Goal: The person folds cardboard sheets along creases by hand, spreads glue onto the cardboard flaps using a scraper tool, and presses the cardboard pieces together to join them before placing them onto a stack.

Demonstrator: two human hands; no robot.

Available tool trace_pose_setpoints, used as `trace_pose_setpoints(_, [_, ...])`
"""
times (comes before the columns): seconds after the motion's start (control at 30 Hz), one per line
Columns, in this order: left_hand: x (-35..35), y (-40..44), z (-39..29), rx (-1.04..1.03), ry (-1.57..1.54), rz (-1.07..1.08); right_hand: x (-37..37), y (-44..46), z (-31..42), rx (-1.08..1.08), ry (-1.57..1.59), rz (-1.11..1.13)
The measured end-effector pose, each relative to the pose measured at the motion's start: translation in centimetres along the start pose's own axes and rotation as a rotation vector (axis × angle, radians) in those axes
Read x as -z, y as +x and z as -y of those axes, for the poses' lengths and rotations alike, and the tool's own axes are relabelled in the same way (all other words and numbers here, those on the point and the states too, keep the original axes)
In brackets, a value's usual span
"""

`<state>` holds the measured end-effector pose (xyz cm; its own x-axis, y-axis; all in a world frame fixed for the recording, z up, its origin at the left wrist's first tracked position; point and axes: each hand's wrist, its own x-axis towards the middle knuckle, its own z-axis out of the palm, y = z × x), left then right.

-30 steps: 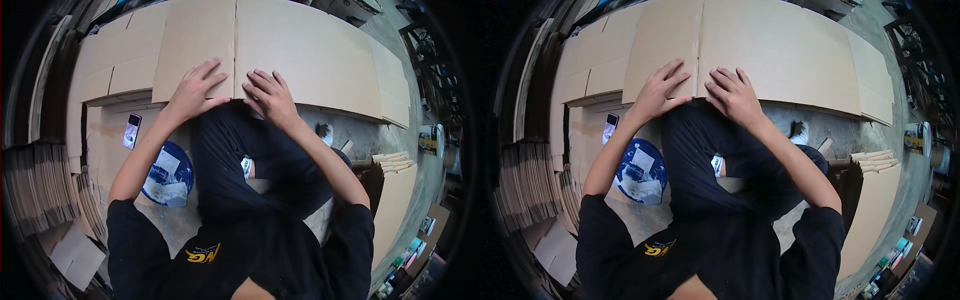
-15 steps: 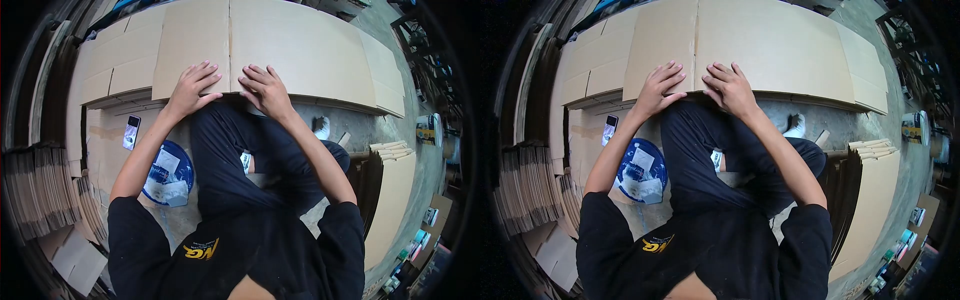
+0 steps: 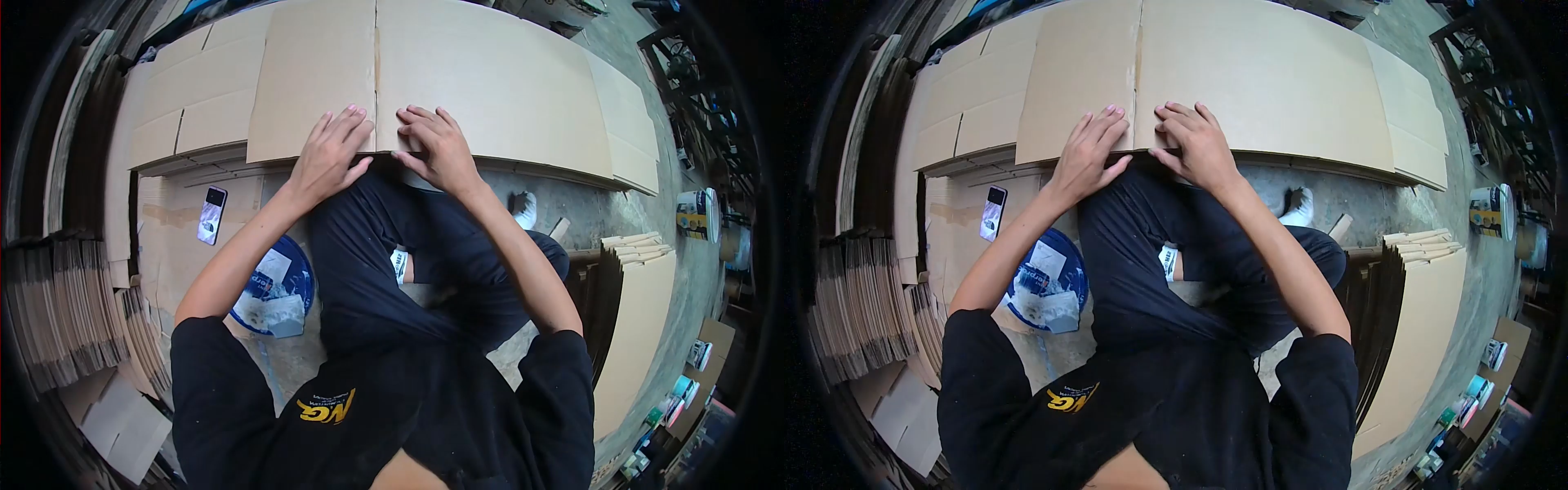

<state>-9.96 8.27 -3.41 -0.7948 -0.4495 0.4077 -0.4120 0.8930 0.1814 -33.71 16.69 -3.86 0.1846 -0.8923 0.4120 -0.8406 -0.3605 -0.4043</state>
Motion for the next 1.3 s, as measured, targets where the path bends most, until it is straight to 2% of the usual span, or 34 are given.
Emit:
trace_pose_setpoints(0.87, [-0.8,-0.2,-0.9,0.019,0.018,-0.062,1.1,0.5,0.1,-0.047,0.092,0.004])
trace_pose_setpoints(1.0, [-0.7,-0.1,-0.9,0.035,-0.004,-0.043,1.4,2.0,0.3,0.027,0.173,-0.164])
trace_pose_setpoints(1.07, [-0.4,0.0,-1.1,0.037,-0.013,-0.055,2.9,3.0,2.5,-0.346,0.508,-0.176])
trace_pose_setpoints(1.1, [-0.3,0.1,-1.1,0.046,-0.022,-0.045,3.1,3.9,3.3,-0.281,0.597,-0.311])
trace_pose_setpoints(1.13, [-0.2,0.1,-1.2,0.055,-0.032,-0.033,2.6,4.6,3.7,-0.272,0.594,-0.314])
trace_pose_setpoints(1.2, [-0.3,0.1,-1.3,0.067,-0.050,-0.035,1.7,6.4,4.4,-0.348,1.032,-0.507])
trace_pose_setpoints(1.23, [-0.2,0.1,-1.2,0.074,-0.054,-0.031,-0.1,7.7,3.4,-0.330,1.060,-0.471])
trace_pose_setpoints(1.3, [-0.6,-0.3,-1.0,0.068,-0.072,-0.023,0.0,12.8,2.1,-0.453,0.891,-0.411])
